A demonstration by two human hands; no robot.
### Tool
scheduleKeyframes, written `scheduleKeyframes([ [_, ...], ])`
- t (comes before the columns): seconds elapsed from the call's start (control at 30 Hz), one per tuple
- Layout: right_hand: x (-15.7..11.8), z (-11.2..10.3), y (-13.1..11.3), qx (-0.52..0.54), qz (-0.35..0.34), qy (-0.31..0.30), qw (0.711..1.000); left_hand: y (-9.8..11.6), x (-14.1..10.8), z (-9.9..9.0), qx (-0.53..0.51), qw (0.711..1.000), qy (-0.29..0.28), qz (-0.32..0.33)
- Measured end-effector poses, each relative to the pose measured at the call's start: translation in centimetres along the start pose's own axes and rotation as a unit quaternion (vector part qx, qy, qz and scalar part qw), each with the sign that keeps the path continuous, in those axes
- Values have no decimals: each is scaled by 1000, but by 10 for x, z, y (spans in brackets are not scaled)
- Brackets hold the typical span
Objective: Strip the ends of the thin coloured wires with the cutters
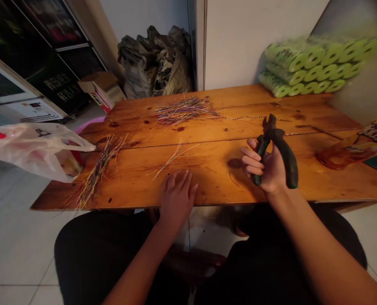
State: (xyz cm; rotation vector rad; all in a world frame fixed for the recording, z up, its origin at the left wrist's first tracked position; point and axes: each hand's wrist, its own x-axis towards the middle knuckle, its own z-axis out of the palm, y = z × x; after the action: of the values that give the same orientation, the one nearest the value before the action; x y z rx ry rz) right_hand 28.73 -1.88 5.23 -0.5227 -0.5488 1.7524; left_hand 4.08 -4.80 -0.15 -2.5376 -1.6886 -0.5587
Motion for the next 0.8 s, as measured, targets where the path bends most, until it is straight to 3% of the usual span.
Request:
scheduleKeyframes([
  [0.23,-4,-11,-10,76,-31,-28,996,32,35,10,-48,996,-57,40],
  [0.37,-5,-7,-7,153,-36,-56,986,26,48,12,-108,991,-73,21],
  [0.47,-7,-1,-6,174,-46,-71,981,21,62,23,-80,992,-92,26],
  [0.53,-10,4,-7,142,-62,-54,986,23,78,35,-53,991,-114,53],
  [0.63,-15,10,-8,50,-91,20,994,35,111,54,-50,986,-126,98],
  [0.7,-17,12,-8,-6,-102,63,993,44,134,65,-59,985,-118,109],
  [0.8,-19,13,-9,-28,-109,78,991,54,160,74,-72,986,-110,107],
])
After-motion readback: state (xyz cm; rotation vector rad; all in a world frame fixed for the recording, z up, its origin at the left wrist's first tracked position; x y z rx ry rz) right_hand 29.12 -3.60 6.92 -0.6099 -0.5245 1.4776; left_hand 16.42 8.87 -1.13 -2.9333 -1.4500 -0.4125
